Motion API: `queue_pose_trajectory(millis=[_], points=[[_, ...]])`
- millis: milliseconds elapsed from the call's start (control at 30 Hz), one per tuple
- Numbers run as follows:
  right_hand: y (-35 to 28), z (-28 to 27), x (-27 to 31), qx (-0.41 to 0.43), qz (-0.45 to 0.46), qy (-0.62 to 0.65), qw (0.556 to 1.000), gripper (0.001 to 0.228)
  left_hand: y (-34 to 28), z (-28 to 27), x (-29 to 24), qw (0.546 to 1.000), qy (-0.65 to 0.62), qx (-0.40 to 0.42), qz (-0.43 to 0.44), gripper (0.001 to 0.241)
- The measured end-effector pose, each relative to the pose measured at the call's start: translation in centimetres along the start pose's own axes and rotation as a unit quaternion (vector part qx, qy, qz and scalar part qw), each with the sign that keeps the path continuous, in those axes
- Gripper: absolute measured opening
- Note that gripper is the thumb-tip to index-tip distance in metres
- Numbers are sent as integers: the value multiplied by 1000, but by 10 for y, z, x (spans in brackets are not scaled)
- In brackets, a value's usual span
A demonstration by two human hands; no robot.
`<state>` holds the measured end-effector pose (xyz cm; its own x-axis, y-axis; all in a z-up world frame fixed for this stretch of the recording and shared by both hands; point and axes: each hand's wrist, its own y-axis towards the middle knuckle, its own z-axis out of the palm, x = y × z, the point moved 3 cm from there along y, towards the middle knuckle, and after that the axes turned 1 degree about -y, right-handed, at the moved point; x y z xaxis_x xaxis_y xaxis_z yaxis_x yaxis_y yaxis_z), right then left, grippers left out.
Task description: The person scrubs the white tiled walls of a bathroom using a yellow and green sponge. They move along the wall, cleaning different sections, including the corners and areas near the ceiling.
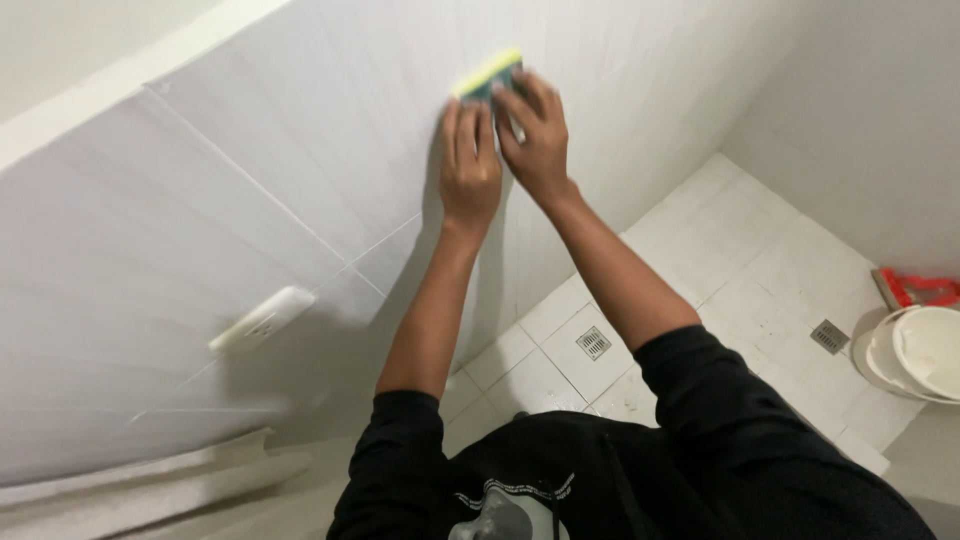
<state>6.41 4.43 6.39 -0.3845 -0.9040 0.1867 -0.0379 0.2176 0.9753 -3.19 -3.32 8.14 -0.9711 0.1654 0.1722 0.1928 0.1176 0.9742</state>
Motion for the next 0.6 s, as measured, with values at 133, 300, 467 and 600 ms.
queue_pose_trajectory(millis=[133,300,467,600], points=[[-11,9,-4,-5,-1,-26,1000,28,-12,-5,5,1000,10,24,13,19],[70,8,30,-51,-14,24,998,27,59,-16,25,999,32,-36,10,20],[13,19,22,-20,-44,-3,999,34,10,-30,19,999,44,-31,3,19],[-35,18,29,0,2,42,999,29,-46,-25,11,999,48,17,4,22]])
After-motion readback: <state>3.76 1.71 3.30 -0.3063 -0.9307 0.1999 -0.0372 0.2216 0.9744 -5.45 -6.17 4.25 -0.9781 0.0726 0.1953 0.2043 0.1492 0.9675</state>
